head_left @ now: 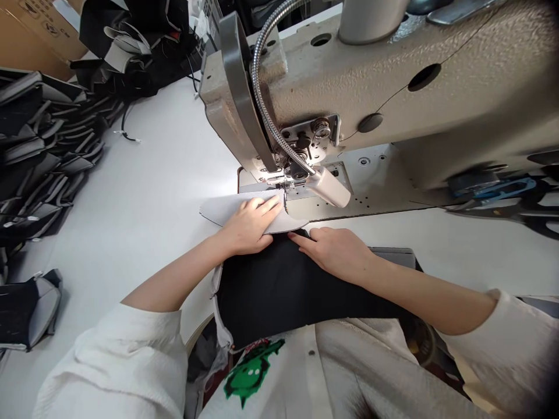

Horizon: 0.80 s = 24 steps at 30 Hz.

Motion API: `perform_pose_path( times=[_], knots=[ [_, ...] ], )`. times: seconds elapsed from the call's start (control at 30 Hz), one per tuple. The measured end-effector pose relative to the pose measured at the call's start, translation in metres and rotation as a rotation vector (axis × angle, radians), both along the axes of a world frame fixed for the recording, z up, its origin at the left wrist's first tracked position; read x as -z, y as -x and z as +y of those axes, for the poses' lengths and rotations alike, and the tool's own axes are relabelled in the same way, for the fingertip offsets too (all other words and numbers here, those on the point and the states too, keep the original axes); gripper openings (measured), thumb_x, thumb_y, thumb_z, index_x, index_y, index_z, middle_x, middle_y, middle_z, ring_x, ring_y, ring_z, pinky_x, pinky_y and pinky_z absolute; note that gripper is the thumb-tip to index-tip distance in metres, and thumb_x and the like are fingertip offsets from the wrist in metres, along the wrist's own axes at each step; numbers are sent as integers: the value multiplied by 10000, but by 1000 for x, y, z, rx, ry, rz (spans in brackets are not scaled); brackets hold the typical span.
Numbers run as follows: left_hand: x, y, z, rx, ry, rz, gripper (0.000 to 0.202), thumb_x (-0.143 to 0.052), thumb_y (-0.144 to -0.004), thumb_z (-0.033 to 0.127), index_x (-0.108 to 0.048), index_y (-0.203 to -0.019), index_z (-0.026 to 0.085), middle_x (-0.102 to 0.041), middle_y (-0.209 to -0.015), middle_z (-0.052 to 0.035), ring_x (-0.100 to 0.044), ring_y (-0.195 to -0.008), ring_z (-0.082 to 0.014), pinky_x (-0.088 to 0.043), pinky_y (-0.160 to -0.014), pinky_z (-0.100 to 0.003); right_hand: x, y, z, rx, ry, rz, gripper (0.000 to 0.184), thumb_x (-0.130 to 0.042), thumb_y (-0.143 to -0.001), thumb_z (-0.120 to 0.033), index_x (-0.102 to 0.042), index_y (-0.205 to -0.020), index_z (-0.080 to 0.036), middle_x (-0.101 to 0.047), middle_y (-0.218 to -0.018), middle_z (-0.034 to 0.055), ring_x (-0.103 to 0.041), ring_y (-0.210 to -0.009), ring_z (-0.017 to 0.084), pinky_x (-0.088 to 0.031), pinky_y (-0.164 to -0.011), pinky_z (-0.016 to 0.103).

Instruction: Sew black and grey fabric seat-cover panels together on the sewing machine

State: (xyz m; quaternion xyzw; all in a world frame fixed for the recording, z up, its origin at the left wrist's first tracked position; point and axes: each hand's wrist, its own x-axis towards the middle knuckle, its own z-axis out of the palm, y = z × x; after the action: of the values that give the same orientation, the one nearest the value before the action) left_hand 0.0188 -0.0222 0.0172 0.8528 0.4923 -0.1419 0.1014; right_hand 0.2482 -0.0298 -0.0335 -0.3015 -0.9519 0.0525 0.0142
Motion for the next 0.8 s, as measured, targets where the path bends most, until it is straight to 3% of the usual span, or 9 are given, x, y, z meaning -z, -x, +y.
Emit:
perform_pose_path(
  times=[0.2,0.4,0.53,0.63,0.8],
  knots=[
    [1,-2,6,9,-14,-25,679,-475,-764,254,-349,-1416,112,-283,-1526,-110,-376,-1210,-327,-362,-1023,-496,0,-1,3,17,-28,15,370,-431,-976,-306,-491,-1341,-301,-561,-750,30,-510,-660,146,-124,-518,293],
    [22,-6,1,-29,-174,-122,609,-484,-786,226,-414,-1358,28,-402,-1444,-183,-414,-1240,-330,-390,-1047,-469,-1,-1,5,62,1,41,362,-362,-987,-324,-503,-1320,-313,-573,-755,28,-474,-614,132,-127,-524,286],
    [29,0,-6,23,-201,-135,580,-481,-786,197,-430,-1327,-7,-431,-1409,-223,-362,-1322,-321,-357,-1093,-455,-4,1,6,53,19,69,312,-356,-981,-328,-613,-1138,-246,-573,-741,39,-491,-635,137,-147,-531,285],
    [26,6,-10,67,-153,-99,644,-467,-774,185,-358,-1388,21,-354,-1476,-178,-301,-1357,-313,-333,-1098,-463,-4,2,5,29,24,91,270,-379,-971,-311,-626,-1027,-218,-585,-755,41,-516,-672,144,-171,-546,280],
    [22,9,-13,56,-145,-70,681,-451,-763,177,-320,-1429,114,-299,-1522,-97,-321,-1308,-302,-332,-1050,-477,-4,1,2,17,24,99,248,-396,-967,-306,-615,-1036,-214,-603,-782,43,-545,-709,155,-187,-553,281]
  ],
)
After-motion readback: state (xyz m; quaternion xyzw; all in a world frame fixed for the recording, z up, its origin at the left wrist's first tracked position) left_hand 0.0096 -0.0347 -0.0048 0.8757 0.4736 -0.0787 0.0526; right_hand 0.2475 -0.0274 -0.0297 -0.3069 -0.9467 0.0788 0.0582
